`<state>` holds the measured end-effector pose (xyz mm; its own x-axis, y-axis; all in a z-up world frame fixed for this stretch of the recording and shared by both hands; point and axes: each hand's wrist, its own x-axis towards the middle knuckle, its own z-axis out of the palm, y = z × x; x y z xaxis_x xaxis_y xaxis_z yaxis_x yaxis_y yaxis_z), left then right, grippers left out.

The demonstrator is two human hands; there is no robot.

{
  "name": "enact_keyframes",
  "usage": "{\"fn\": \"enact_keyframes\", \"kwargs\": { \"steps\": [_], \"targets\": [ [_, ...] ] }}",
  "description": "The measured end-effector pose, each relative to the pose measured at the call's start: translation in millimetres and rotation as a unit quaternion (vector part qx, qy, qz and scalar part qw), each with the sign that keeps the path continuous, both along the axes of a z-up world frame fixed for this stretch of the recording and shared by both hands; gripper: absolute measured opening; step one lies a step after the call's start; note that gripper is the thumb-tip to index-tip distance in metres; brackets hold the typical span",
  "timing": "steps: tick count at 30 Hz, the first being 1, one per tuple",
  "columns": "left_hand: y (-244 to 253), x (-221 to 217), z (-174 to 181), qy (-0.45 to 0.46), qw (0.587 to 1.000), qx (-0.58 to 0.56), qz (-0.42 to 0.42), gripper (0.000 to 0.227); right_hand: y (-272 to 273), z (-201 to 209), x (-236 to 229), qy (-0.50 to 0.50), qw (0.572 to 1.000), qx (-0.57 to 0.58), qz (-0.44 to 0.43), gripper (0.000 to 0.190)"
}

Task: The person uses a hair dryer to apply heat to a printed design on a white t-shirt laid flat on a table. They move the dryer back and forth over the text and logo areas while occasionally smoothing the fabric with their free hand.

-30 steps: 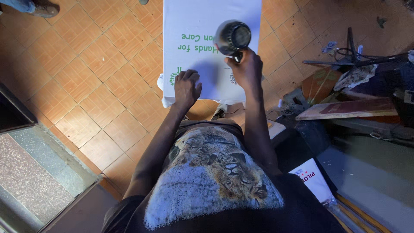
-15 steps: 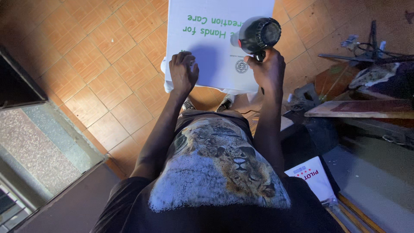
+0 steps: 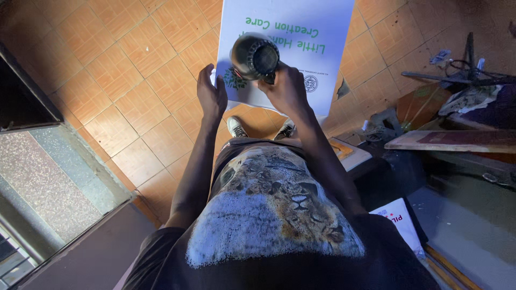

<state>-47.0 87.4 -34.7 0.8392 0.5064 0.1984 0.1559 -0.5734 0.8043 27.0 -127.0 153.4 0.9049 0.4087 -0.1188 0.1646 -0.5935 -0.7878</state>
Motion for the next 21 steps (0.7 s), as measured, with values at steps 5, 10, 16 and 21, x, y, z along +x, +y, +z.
{"fn": "enact_keyframes", "kwargs": {
  "steps": [5, 10, 16, 21],
  "targets": [
    [10, -6, -4, 0.012, 0.999, -0.040, 0.007, 0.031, -5, -9, -12, 0.001, 0.998, -0.052, 0.018, 0.023],
    [22, -7, 4, -0.006, 1.000, -0.023, 0.011, 0.029, -5, -17, -20, 0.024, 0.997, -0.064, 0.024, 0.025],
    [25, -7, 23, -0.048, 0.999, 0.025, -0.001, 0.021, 8, -17, -28, 0.048, 0.997, -0.050, -0.015, 0.024],
    [17, -5, 50, -0.060, 0.996, 0.010, -0.057, 0.019, 15, -22, -30, 0.054, 0.995, -0.060, -0.062, 0.029]
  ]
}}
